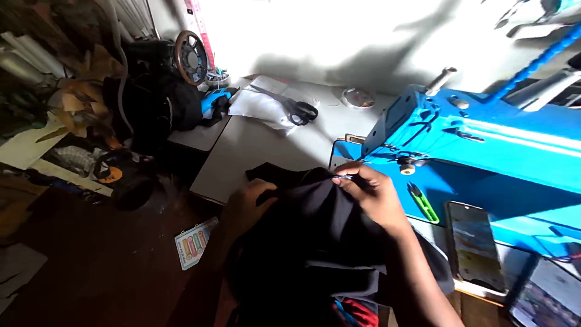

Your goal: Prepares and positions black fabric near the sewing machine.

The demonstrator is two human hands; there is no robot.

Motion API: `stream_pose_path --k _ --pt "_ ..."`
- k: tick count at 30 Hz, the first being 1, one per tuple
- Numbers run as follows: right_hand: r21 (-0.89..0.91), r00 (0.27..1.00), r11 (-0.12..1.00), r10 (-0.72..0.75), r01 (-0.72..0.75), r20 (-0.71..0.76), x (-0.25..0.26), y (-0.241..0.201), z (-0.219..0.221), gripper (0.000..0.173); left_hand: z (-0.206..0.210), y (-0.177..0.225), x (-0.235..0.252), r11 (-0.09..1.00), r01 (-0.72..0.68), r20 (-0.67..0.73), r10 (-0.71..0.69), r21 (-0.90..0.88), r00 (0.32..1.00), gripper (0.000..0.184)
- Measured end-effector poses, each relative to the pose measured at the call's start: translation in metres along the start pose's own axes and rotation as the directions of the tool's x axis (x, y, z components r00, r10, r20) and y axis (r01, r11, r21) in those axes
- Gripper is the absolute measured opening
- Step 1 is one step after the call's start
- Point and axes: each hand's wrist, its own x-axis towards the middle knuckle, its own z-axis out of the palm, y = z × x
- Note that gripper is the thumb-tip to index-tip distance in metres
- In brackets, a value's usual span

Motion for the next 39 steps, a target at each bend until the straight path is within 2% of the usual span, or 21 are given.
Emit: stream_pose_path --k 3,6,10,14,16,18,20,26,30,32,35,39 --pt "0.044 0.999 0.999 0.023 -0.025 0.035 -0.004 -0.003 -0.003 0.013 -0.003 -0.014 -0.013 0.999 0.031 0.071 -0.033 0.032 0.997 0.029" --pt "0.118 0.998 0.992 0.041 -0.045 0.041 -0.012 -0.005 -0.006 0.012 -0.009 -0.020 -0.022 0.998 -0.012 0.089 0.017 -0.058 0.996 0.025" --pt "0.162 0.997 0.984 0.080 -0.078 -0.005 -0.028 -0.004 -0.010 0.014 -0.033 -0.013 -0.027 0.960 0.111 0.297 -0.031 -0.257 0.954 0.019" --pt "0.156 0.993 0.983 0.103 -0.093 -0.054 -0.042 -0.002 -0.015 0.016 -0.034 -0.006 -0.029 0.953 0.224 0.455 -0.110 -0.205 0.884 0.030" --pt "0.146 0.992 0.984 0.112 -0.104 -0.051 -0.048 0.004 -0.018 0.016 -0.022 -0.003 -0.035 0.957 0.265 0.387 -0.201 -0.119 0.900 0.034" --pt "0.147 0.990 0.983 0.124 -0.114 -0.059 -0.054 0.010 -0.020 0.017 -0.004 0.000 -0.043 0.945 0.323 0.229 -0.306 -0.041 0.924 0.034" --pt "0.148 0.988 0.981 0.139 -0.127 -0.073 -0.058 0.013 -0.020 0.017 0.014 0.003 -0.051 0.934 0.356 0.081 -0.355 -0.005 0.932 0.034" --pt "0.160 0.979 0.974 0.177 -0.159 -0.103 -0.066 0.023 -0.022 0.018 0.052 0.010 -0.070 0.940 0.332 -0.149 -0.319 0.071 0.936 0.042" --pt "0.161 0.979 0.975 0.173 -0.154 -0.109 -0.068 0.027 -0.021 0.019 0.065 0.004 -0.072 0.954 0.300 -0.306 -0.281 0.017 0.910 0.046" --pt "0.165 0.980 0.975 0.167 -0.148 -0.106 -0.068 0.027 -0.022 0.018 0.061 0.006 -0.066 0.936 0.352 -0.311 -0.338 -0.014 0.888 0.045" --pt "0.172 0.979 0.973 0.174 -0.154 -0.105 -0.068 0.025 -0.021 0.019 0.051 0.011 -0.053 0.901 0.434 -0.227 -0.426 -0.017 0.876 0.037" --pt "0.178 0.978 0.972 0.178 -0.157 -0.111 -0.067 0.021 -0.021 0.019 0.039 0.015 -0.045 0.896 0.435 -0.183 -0.445 -0.093 0.877 0.026"
